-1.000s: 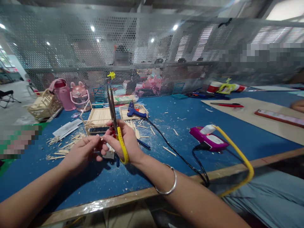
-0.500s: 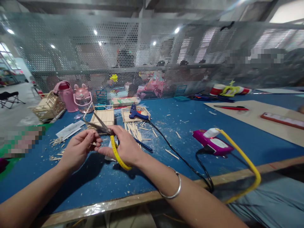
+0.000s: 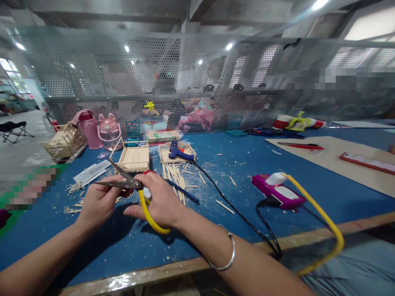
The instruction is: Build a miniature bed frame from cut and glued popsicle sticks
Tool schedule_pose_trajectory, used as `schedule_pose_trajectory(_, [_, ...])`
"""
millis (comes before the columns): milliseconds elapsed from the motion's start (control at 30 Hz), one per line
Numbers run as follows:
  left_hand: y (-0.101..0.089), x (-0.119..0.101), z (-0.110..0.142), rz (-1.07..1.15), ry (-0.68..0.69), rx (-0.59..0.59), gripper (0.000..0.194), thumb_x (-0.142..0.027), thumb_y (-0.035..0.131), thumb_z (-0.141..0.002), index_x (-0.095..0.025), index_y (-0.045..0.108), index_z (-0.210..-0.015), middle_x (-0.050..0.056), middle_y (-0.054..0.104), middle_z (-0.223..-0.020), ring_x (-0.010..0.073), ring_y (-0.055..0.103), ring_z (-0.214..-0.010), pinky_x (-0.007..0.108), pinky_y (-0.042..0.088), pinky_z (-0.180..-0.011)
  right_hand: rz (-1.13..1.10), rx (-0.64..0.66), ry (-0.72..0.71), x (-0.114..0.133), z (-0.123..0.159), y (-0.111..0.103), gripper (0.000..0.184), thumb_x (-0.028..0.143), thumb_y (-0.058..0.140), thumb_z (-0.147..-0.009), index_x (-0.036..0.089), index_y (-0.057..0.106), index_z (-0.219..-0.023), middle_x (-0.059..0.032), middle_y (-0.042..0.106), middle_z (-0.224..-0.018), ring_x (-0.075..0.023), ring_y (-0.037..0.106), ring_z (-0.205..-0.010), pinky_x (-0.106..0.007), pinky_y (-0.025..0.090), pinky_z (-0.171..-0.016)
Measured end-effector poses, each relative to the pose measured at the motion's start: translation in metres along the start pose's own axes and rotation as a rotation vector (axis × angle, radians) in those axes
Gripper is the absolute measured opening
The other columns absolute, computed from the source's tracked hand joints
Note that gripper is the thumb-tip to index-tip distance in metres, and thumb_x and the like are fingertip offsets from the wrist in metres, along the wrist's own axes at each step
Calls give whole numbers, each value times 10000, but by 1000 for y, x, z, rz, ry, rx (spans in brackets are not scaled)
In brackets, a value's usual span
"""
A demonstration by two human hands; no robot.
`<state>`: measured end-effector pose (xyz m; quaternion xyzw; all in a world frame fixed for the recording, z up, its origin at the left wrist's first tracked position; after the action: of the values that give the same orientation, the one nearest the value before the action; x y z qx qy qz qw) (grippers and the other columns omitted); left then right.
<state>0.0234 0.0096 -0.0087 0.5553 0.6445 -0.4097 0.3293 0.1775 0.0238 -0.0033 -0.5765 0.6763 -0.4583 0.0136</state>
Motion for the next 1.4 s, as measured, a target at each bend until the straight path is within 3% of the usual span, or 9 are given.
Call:
schedule_pose_trajectory(200, [1, -6, 3, -159, 144, 13, 227, -242, 487, -850, -174, 660, -719, 11, 636, -622, 119, 572, -573, 211, 451, -562, -17, -19, -14, 3, 3, 1, 562, 548, 639, -696, 192, 515, -1114, -67, 557, -959, -202, 525, -859, -349, 434, -767])
schedule_pose_trajectory(367, [0, -15, 8, -269, 277, -24, 209, -172, 488, -828, -189, 668, -723, 12, 661, -631, 124, 584, -572, 207, 444, -556, 26, -47, -18, 8, 3, 2, 443, 540, 557, -769, 182, 558, -1029, -45, 537, -819, -171, 495, -732, -298, 417, -662])
schedule_pose_trajectory(567, [-2, -20, 12, -317, 374, -80, 192, -141, 512, -796, -210, 687, -760, 20, 698, -677, 139, 623, -588, 220, 465, -573, 63, -37, -38, 6, 5, 4, 399, 520, 520, -797, 175, 563, -992, -48, 546, -792, -166, 487, -695, -283, 402, -615])
schedule_pose_trajectory(1100, [0, -19, 11, -269, 239, -85, 206, -218, 518, -820, -197, 695, -716, 16, 661, -581, 143, 595, -539, 222, 439, -532, 96, -58, -48, -2, 6, 2, 409, 523, 514, -798, 162, 586, -975, -77, 622, -783, -173, 544, -682, -286, 440, -623])
schedule_pose_trajectory(1300, [1, -22, 9, -240, 214, -61, 255, -251, 501, -838, -176, 649, -645, 10, 627, -566, 123, 555, -532, 206, 414, -521, -46, 17, -40, -2, 4, 4, 372, 519, 466, -836, 183, 593, -930, -60, 640, -841, -163, 577, -753, -277, 452, -700])
schedule_pose_trajectory(1400, [1, -17, 9, -190, 160, -46, 242, -267, 483, -855, -173, 658, -717, 8, 637, -591, 120, 570, -550, 204, 436, -536, -88, 22, 14, -3, 2, 4, 403, 549, 486, -812, 183, 583, -949, -40, 623, -818, -154, 559, -721, -266, 443, -670])
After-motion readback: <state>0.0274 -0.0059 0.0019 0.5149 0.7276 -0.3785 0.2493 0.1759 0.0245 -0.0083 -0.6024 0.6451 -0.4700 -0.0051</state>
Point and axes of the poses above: each hand's wrist, its own z-axis away from the middle knuckle, its own y-axis out of the palm, x = y × z, the point moved 3 cm from there along -z, towards the middle knuckle
